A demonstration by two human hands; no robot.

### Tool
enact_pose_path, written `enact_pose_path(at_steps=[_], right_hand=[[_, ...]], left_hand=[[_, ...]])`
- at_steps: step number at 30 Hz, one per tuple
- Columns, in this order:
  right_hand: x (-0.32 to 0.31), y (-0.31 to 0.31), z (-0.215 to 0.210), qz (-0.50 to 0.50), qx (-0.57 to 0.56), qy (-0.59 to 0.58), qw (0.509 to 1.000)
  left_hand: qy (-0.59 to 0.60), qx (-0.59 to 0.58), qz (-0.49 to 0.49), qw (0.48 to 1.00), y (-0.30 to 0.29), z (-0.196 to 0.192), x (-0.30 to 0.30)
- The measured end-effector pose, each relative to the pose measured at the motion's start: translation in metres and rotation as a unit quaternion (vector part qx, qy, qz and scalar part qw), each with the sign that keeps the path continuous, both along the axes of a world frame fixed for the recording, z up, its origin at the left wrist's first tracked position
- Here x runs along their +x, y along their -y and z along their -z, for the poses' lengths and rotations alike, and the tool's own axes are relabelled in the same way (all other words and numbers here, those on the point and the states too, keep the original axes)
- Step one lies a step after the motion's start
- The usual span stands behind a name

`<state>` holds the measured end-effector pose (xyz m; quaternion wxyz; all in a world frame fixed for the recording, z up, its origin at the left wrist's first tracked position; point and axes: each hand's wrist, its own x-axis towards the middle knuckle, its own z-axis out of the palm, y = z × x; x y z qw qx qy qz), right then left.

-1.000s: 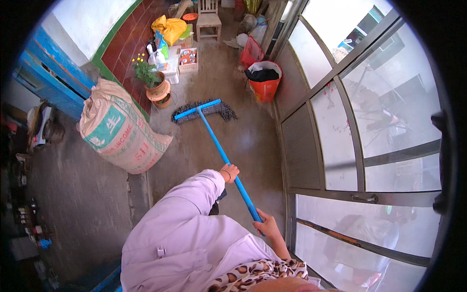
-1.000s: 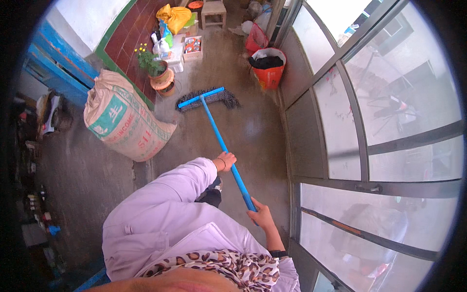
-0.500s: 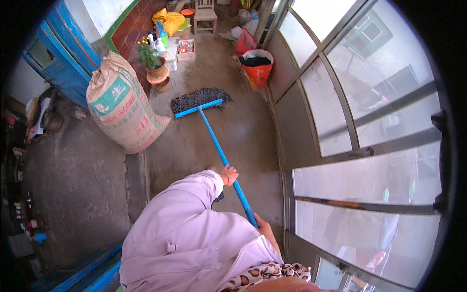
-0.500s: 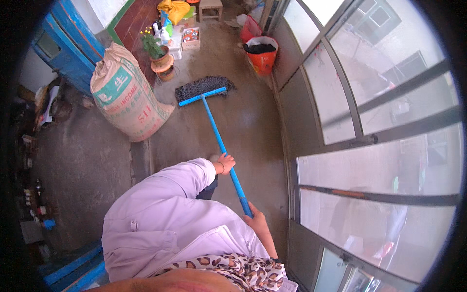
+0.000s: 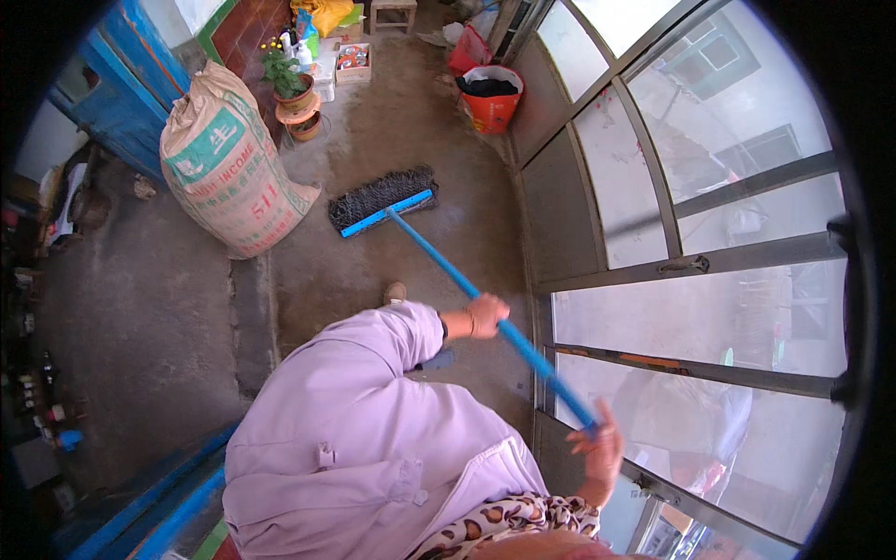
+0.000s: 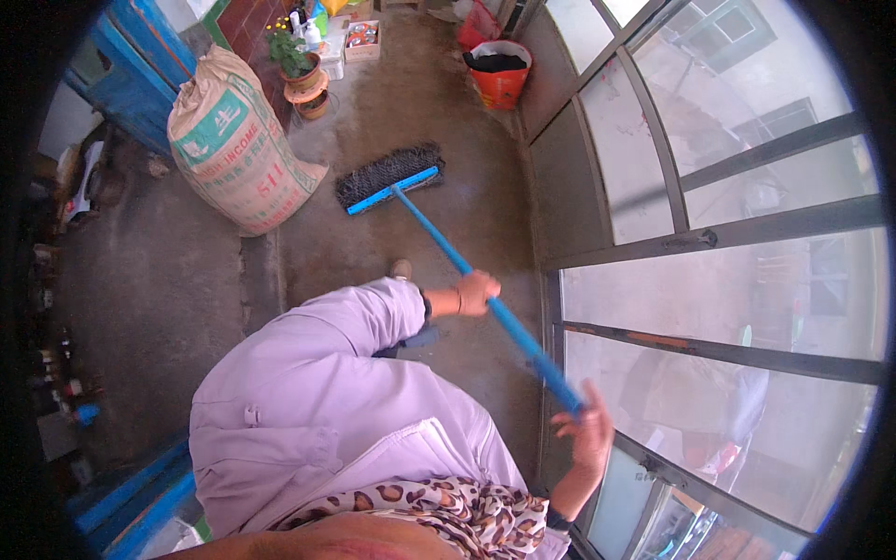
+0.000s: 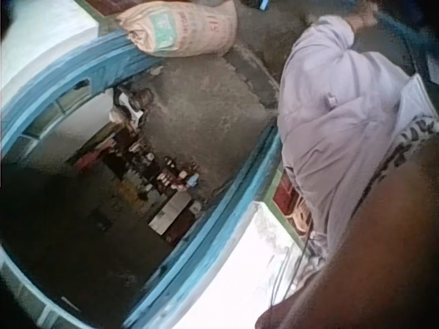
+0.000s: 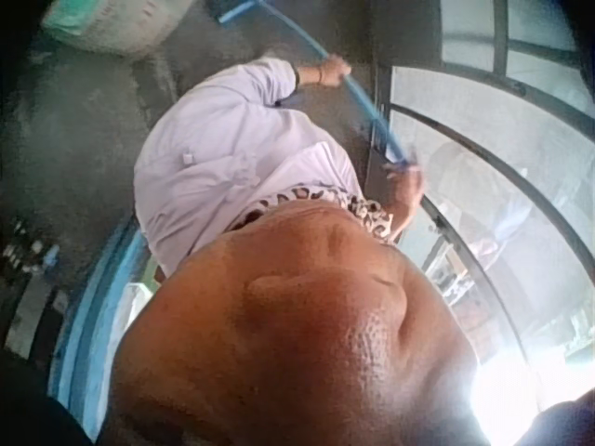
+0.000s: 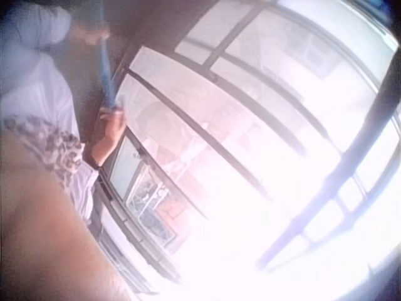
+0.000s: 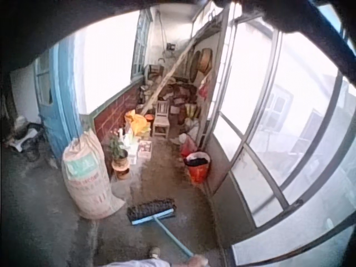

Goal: The person mops a cluttered indoor floor with a blue mop, moving around piles of clothes and shoes. They briefly pick up and set down a pair of flip-flops and a small plastic container before continuing to mop. The person then moves to an outdoor area and dips the mop into a basin of water.

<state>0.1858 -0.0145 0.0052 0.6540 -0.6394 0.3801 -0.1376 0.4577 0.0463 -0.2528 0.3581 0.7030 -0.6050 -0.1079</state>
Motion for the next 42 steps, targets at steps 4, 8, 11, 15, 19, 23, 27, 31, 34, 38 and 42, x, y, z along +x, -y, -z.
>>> enact_pose_path(at_steps=[4,8,11,15,19,23,27,31,34,38,42], right_hand=[[0.076,0.051,-0.012,0.015,-0.034,0.144,0.989],[0.177,0.072,0.022,-0.047,0.053,0.035,0.997],[0.250,0.072,0.056,-0.126,0.069,-0.021,0.989],[0.320,0.078,0.085,-0.210,0.063,-0.050,0.974],[0.368,0.102,0.101,-0.254,0.073,-0.074,0.962],[0.405,0.138,0.113,-0.252,0.069,-0.108,0.959],[0.445,0.185,0.124,-0.258,0.047,-0.126,0.957],[0.491,0.239,0.135,-0.278,0.029,-0.146,0.949],[0.534,0.286,0.135,-0.290,0.010,-0.155,0.944],[0.590,0.335,0.151,-0.316,-0.009,-0.161,0.935],[0.649,0.355,0.176,-0.359,0.004,-0.170,0.918]], left_hand=[[-0.081,-0.142,-0.176,0.971,0.020,-0.057,0.142],[-0.138,-0.234,-0.402,0.874,-0.027,-0.087,0.281],[-0.203,-0.213,-0.502,0.813,-0.091,-0.095,0.357],[-0.241,-0.385,-0.549,0.701,-0.167,-0.103,0.402],[-0.294,-0.480,-0.569,0.600,-0.200,-0.122,0.406],[-0.234,-0.503,-0.631,0.542,-0.191,-0.157,0.418],[-0.171,-0.516,-0.649,0.532,-0.165,-0.200,0.446],[-0.105,-0.549,-0.641,0.526,-0.128,-0.247,0.481],[-0.095,-0.557,-0.634,0.528,-0.092,-0.271,0.500],[-0.072,-0.541,-0.632,0.550,-0.076,-0.264,0.518],[-0.049,-0.459,-0.677,0.574,-0.084,-0.216,0.535]])
